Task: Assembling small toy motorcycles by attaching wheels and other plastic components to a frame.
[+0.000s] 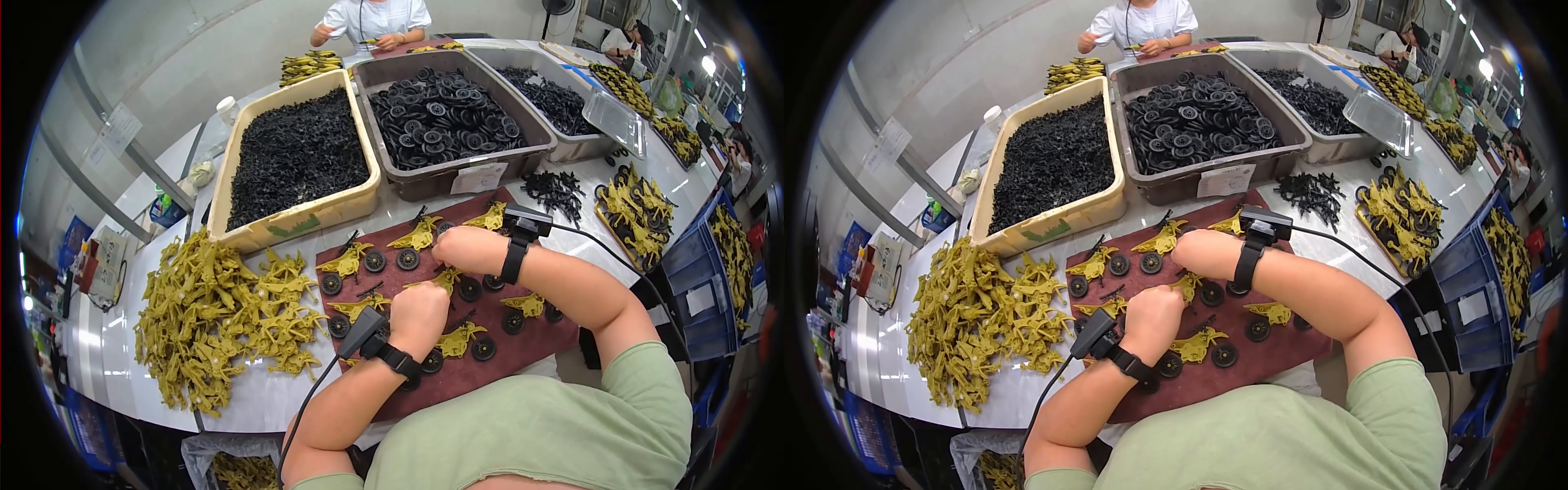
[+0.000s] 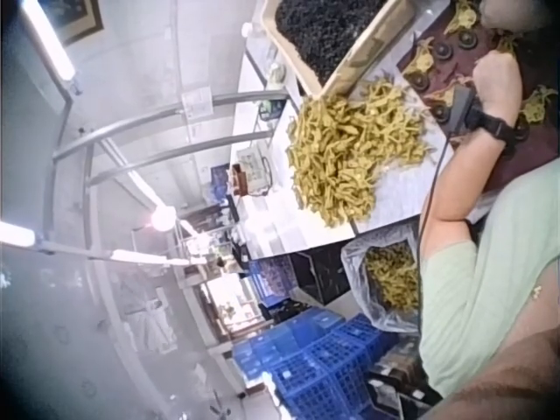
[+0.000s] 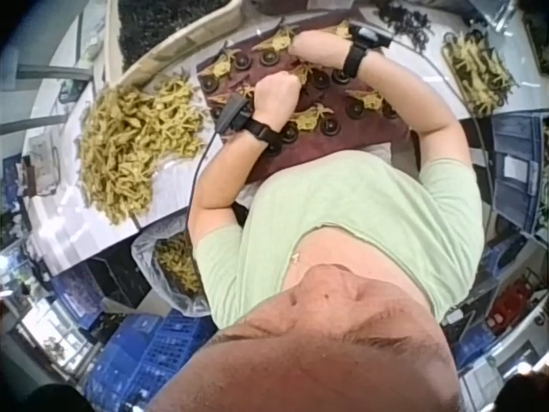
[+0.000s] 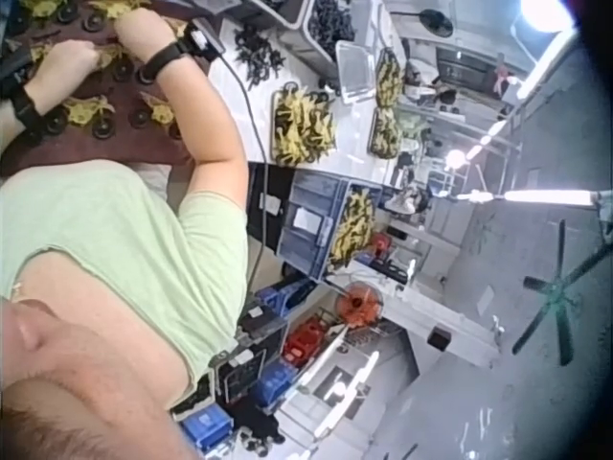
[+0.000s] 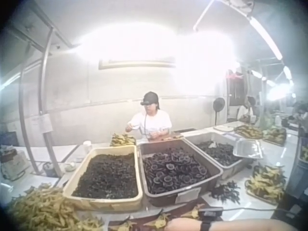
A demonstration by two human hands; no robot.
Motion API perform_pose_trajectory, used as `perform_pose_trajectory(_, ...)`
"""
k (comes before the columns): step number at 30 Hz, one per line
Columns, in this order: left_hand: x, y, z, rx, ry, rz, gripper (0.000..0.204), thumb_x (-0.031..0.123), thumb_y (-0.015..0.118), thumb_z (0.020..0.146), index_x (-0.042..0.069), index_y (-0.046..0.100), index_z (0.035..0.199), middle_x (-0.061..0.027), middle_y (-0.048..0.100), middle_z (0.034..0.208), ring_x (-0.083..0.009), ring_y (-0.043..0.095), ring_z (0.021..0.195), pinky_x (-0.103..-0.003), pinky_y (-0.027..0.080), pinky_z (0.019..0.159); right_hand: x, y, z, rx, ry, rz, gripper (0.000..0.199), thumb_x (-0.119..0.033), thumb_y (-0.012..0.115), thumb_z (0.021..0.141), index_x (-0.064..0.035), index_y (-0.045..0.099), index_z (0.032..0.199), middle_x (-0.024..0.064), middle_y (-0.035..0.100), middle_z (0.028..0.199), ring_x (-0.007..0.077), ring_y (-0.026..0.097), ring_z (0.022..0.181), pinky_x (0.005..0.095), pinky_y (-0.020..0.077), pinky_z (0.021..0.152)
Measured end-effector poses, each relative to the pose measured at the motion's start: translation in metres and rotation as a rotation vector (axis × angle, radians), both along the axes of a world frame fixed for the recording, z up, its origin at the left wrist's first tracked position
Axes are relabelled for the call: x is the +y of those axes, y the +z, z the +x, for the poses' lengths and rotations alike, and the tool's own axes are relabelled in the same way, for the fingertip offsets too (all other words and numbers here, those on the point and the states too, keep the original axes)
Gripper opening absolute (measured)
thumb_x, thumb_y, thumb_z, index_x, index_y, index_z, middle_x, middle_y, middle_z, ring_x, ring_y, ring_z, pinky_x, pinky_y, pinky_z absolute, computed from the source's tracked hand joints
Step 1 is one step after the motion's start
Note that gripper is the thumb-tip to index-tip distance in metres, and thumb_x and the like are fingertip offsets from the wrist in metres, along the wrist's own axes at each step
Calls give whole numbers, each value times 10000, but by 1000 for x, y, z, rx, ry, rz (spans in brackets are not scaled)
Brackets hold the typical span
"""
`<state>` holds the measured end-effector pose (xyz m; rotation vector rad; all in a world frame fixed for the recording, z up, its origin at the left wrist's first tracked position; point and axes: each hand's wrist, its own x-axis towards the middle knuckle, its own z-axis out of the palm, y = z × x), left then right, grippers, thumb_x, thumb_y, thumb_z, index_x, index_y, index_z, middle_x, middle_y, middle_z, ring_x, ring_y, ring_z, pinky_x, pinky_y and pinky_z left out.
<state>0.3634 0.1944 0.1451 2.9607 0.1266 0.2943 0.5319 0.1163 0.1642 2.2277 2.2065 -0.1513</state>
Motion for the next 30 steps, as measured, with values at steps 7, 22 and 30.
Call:
perform_pose_trajectory(7,0,1,2,16,-1,13,127,153,609,793,52,648,727,-113,639,717,-274,659,699,-383,531,598,4,-3,-15,-87,-128,-96,88,-81,591,775,-20,637,820,126,656,839,291,664,829,377,545,713)
perform_pose_trajectory(22,30,33,-4,-90,146,-534,533,155,818,686,12,449,1044,-170,628,770,-324,659,741,-389,514,632,-12,33,-41,435,-260,350,156,-151,621,808,-46,695,896,142,673,871,280,654,815,366,516,741)
perform_pose_trajectory(30,40,25,-15,-174,156,-552,599,146,841,657,17,385,1023,-184,621,775,-358,659,717,-380,521,594,1,34,-76,871,-272,292,193,-108,636,844,-27,686,1012,149,672,854,250,650,774,330,500,711)
